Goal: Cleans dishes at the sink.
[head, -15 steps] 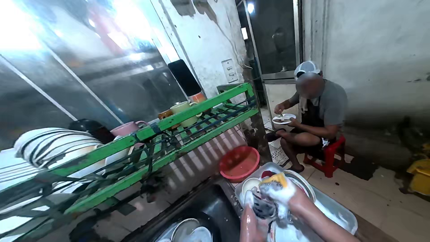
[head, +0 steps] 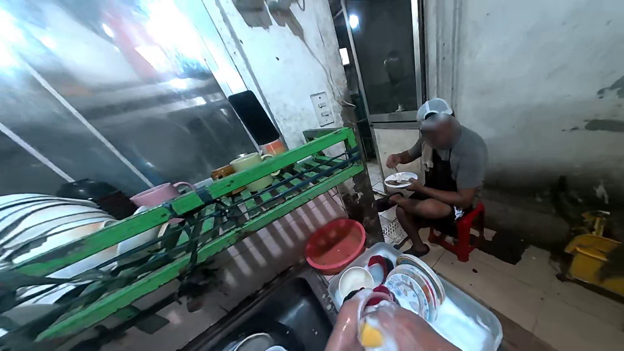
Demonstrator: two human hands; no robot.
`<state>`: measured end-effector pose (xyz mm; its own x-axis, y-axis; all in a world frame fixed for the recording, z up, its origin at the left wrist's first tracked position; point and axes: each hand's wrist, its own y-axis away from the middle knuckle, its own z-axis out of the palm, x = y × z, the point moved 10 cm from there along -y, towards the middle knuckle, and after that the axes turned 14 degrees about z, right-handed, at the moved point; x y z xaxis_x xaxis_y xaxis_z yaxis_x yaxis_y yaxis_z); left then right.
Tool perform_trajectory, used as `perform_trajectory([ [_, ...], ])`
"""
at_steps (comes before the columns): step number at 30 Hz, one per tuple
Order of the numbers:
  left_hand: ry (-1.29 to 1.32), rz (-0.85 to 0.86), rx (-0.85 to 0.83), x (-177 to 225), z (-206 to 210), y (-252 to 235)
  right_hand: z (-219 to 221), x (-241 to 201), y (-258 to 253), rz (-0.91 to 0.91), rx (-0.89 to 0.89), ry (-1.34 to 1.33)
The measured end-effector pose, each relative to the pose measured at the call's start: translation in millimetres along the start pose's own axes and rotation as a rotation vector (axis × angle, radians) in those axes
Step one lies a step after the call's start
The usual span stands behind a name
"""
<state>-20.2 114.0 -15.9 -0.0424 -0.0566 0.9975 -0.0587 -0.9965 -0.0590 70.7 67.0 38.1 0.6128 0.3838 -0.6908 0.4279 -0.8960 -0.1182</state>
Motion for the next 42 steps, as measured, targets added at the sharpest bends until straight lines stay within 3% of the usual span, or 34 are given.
perform_trajectory([
  [2,-0.211,0.178,0.07,25.0,3.7,7.7,-4.4,35.6,-8.7,0.34,-0.051,-0.344],
  [4,-0.428,0.501,0.076,42.8,15.6,12.3,-9.9,66.4,-2.1,0.711,0.066,-0.84],
  [5,-0.476,0.616,0.097,46.3,20.3,15.5,-11.3,69.4,1.9,0.776,0.112,-0.962],
  [7,-0.48,0.61,0.132,42.0,17.0,20.4,-13.2,55.1,1.4,0.629,0.095,-0.854],
  [10,-0.331,0.234,0.068,21.0,1.6,6.7,-1.5,15.8,-4.0,0.235,-0.02,-0.124],
  [12,-0.177,-0.005,-0.076,4.0,4.4,-4.8,14.6,4.1,7.2,0.048,-0.039,0.265],
  [14,-0.135,-0.176,-0.184,-5.5,7.9,-7.8,16.9,6.0,12.2,-0.052,-0.027,0.348],
  [17,0.016,-0.292,-0.149,-9.5,6.4,-7.2,-3.2,19.8,4.0,0.156,-0.069,0.019],
  [20,0.403,-0.243,-0.036,-11.5,13.4,-1.2,-24.2,53.9,3.2,0.506,0.061,-0.78],
  [22,0.605,-0.161,0.116,-11.3,21.1,1.8,-21.5,74.6,0.7,0.637,0.053,-1.023],
  [26,0.806,0.028,0.472,-9.9,0.1,-0.8,-17.0,124.2,-9.2,0.796,-0.014,-0.514],
  [29,0.653,0.084,0.608,-3.5,-24.9,2.3,-36.5,124.5,-9.8,0.755,0.139,-0.358],
  [34,0.272,0.067,0.598,-3.7,-13.0,15.9,-50.8,66.9,-25.4,0.566,0.158,-0.088],
  [37,0.259,0.045,0.576,-5.6,-7.5,16.7,-48.2,46.2,-21.2,0.363,0.316,0.005],
  [39,0.282,0.078,0.594,-2.5,-20.1,14.3,-42.2,37.0,-12.0,0.238,0.331,-0.009],
  [42,0.32,0.086,0.593,-0.9,-29.9,12.9,-37.3,52.0,-16.8,0.302,0.195,0.019],
])
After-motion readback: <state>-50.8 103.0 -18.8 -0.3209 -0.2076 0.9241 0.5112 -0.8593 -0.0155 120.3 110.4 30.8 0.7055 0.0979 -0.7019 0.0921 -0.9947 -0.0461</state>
